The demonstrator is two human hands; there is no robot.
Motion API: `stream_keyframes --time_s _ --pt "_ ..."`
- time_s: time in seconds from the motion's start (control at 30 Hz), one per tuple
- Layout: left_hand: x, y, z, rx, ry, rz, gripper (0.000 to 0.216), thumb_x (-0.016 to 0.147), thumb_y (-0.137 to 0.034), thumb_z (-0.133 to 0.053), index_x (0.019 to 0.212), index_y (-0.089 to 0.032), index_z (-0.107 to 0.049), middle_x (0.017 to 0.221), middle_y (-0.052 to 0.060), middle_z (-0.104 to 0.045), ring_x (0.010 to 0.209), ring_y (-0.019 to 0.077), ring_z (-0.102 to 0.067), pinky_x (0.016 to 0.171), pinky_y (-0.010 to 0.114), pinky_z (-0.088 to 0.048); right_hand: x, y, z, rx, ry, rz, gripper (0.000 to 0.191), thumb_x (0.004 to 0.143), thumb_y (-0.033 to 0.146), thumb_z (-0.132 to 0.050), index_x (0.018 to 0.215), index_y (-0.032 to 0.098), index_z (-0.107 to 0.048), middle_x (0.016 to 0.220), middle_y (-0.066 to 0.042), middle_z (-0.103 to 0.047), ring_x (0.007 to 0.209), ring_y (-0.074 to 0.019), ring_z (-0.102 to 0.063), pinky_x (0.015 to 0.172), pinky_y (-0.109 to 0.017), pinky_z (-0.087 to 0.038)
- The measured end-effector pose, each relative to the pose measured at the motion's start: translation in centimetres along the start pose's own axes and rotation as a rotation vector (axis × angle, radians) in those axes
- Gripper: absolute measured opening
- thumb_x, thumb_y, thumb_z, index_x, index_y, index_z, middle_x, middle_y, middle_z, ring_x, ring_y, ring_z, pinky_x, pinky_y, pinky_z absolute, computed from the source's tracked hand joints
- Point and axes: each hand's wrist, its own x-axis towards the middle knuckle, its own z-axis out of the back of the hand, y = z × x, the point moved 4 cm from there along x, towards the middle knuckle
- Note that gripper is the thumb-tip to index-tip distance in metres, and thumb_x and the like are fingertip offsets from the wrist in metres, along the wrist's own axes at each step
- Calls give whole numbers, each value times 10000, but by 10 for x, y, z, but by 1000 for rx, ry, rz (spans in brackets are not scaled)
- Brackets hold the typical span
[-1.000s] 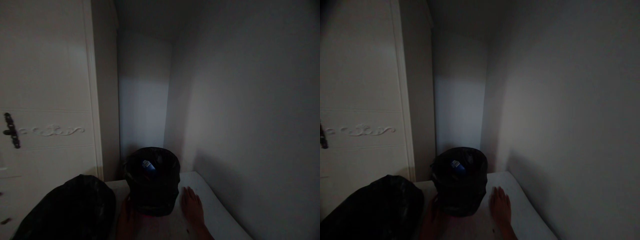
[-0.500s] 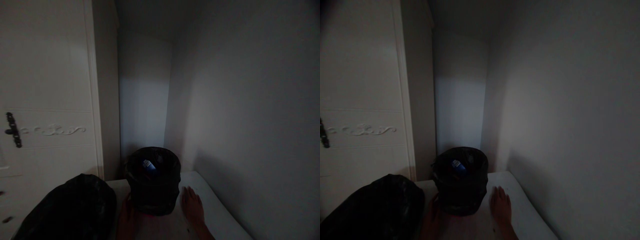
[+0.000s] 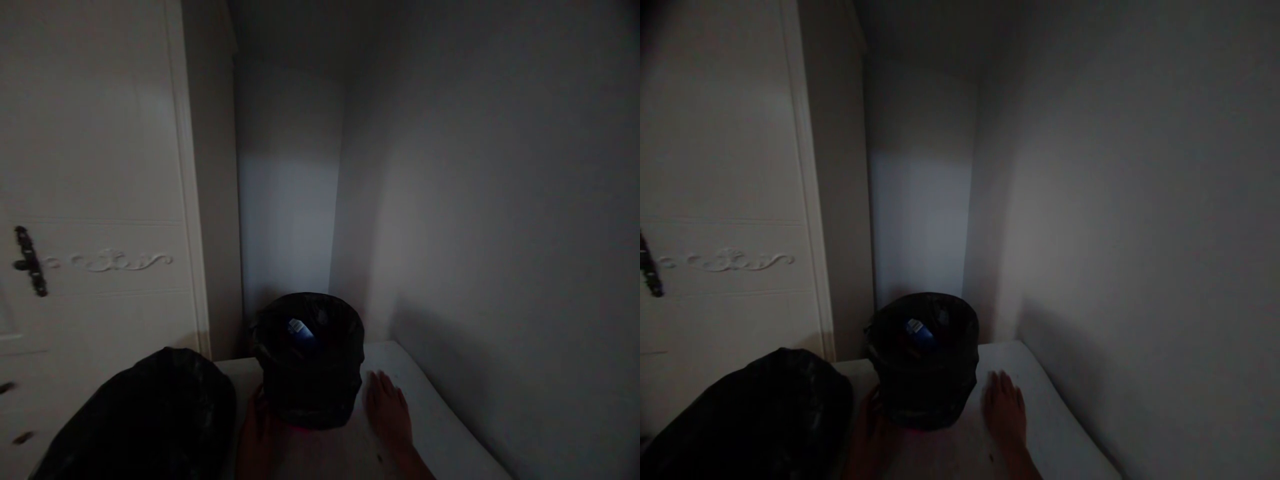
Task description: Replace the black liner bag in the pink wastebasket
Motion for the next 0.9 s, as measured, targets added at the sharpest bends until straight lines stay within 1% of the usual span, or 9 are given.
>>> stream_keyframes --time_s 0.13,0.3,0.37,0.5,0.63,0.73,0.9 --pt "0 0 0 1 -19 -18 731 789 -563 -682 1394 -172 -557 1266 167 -774 1190 352 -736 1040 501 -572 -1 -1 -1 -11 7 -4 566 1079 265 -300 1614 199 -475 1688 -109 -445 1579 -251 -396 1283 -483 -301" --pt "-2 -3 -1 -21 -20 27 712 755 -549 -706 1368 -207 -591 1254 132 -781 1149 329 -750 962 414 -607 0 0 -2 2 -4 -3 560 1080 267 -311 1606 196 -488 1679 -122 -457 1568 -266 -413 1273 -495 -310" --pt "-3 -5 -1 -37 -21 28 701 737 -528 -722 1355 -218 -605 1249 118 -786 1152 322 -746 964 395 -604 0 0 -2 12 -10 -7 559 1079 261 -312 1602 192 -494 1674 -128 -464 1562 -269 -423 1269 -501 -317" --pt "-3 -7 -1 -71 -50 35 691 701 -497 -746 1318 -210 -621 1232 113 -790 1148 321 -737 981 397 -586 1 0 -1 26 -32 -1 548 1075 248 -325 1584 198 -521 1662 -136 -482 1548 -273 -446 1262 -502 -335" --pt "-2 -10 -1 -145 -81 59 638 660 -467 -775 1236 -218 -661 1197 99 -791 1129 315 -735 969 389 -583 2 -2 -5 35 -29 9 550 1067 235 -338 1586 189 -515 1662 -142 -479 1551 -285 -443 1259 -522 -346" --pt "-3 -13 -2 -180 -86 80 616 654 -464 -784 1213 -226 -681 1181 95 -794 1118 316 -736 966 393 -587 2 -4 -9 36 -34 19 553 1065 241 -342 1588 187 -514 1666 -140 -472 1553 -290 -440 1266 -531 -342" --pt "-5 -11 -2 -119 -43 35 638 687 -475 -782 1264 -236 -651 1175 99 -810 1138 335 -745 1002 431 -586 3 -4 -10 26 -39 28 561 1056 238 -340 1584 188 -521 1664 -129 -475 1555 -287 -439 1264 -529 -354"
